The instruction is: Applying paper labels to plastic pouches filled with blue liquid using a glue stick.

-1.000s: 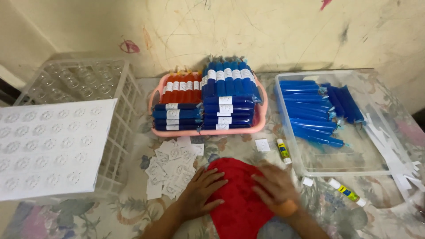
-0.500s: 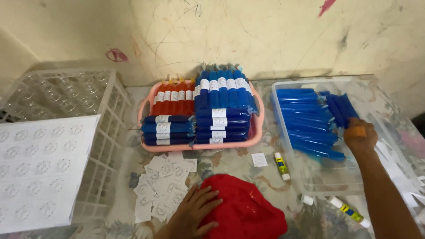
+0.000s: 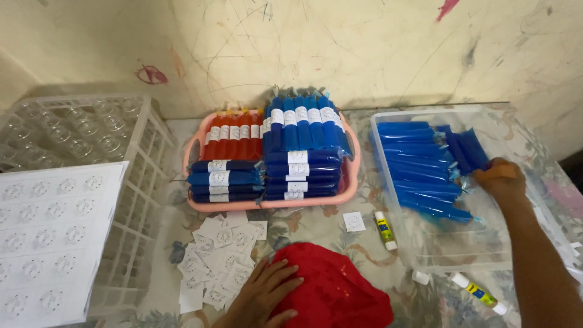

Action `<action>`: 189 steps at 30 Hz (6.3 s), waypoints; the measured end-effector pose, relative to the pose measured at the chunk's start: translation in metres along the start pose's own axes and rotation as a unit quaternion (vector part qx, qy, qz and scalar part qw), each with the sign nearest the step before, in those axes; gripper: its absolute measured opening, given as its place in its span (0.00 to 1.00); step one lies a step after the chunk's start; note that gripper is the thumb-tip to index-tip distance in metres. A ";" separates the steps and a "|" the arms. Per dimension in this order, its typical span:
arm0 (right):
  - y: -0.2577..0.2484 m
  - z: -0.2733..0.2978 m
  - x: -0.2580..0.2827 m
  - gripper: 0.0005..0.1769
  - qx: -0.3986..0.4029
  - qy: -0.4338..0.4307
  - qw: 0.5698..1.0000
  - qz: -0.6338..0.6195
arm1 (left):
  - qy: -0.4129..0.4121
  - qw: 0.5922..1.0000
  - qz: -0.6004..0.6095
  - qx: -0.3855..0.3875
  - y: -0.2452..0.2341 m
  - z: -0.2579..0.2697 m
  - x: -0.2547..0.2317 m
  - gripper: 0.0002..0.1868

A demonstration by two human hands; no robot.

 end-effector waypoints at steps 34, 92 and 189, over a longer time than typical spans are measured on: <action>0.001 0.369 0.229 0.23 0.455 -0.356 0.801 0.160 | -0.129 0.939 -0.229 -0.221 0.022 0.016 0.029 0.24; 0.092 0.435 0.056 0.38 0.122 -0.674 0.717 -0.125 | -0.027 0.970 -0.125 -0.208 0.002 0.000 -0.011 0.16; 0.081 0.339 0.122 0.10 0.122 -0.296 0.928 -0.192 | -0.193 0.933 0.037 -0.300 0.004 -0.008 0.044 0.13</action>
Point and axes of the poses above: each hand's wrist, its own z-axis away from the middle knuckle, its own y-axis out of the palm, x = y × z, the point moved 2 cm from there along -z, towards the middle knuckle, and after that the axes turned 5 degrees about y, right-handed, at the moved point
